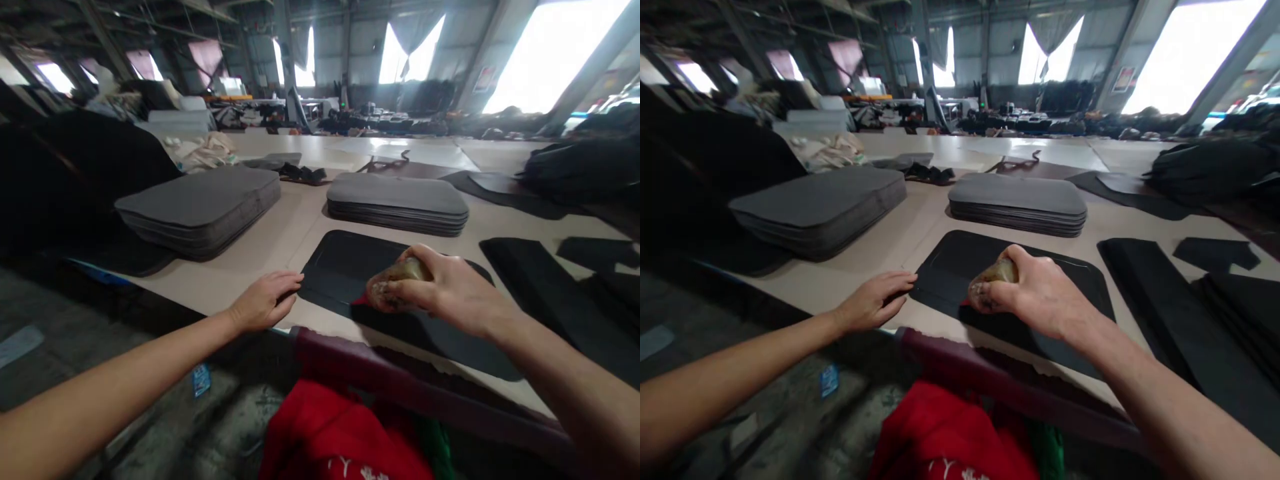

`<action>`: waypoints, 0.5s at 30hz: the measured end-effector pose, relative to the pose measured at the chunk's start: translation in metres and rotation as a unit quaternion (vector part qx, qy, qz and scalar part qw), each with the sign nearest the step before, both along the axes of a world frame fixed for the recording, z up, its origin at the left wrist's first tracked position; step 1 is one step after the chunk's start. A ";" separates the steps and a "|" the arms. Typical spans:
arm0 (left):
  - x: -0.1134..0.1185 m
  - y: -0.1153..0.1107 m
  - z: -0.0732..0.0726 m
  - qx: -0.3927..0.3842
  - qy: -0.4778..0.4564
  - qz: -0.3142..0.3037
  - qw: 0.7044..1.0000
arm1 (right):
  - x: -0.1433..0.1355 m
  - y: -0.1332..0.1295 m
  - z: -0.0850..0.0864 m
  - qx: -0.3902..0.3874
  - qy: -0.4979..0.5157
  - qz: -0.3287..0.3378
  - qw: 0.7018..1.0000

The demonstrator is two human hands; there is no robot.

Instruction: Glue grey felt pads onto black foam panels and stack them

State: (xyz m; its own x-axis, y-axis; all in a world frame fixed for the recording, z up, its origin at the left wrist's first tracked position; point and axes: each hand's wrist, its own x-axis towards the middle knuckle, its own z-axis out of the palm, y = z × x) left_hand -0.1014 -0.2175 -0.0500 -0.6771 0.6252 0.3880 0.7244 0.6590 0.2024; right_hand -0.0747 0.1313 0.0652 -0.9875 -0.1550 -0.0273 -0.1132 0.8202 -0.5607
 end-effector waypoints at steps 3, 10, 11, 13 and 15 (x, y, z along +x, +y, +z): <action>-0.002 -0.001 -0.002 -0.007 0.000 0.001 1.000 | 0.006 0.019 -0.004 -0.021 -0.009 -0.014 1.000; -0.004 -0.004 -0.005 -0.014 0.009 0.005 1.000 | 0.029 0.060 -0.005 -0.068 -0.025 -0.062 0.995; -0.004 -0.004 -0.005 -0.016 0.011 0.005 1.000 | 0.033 0.065 -0.004 -0.070 -0.026 -0.070 0.995; -0.004 -0.003 -0.003 -0.018 0.015 0.004 1.000 | 0.041 0.074 -0.001 -0.072 -0.028 -0.082 0.994; -0.005 -0.002 -0.002 -0.021 0.014 0.006 1.000 | 0.049 0.085 0.001 -0.068 -0.034 -0.098 0.992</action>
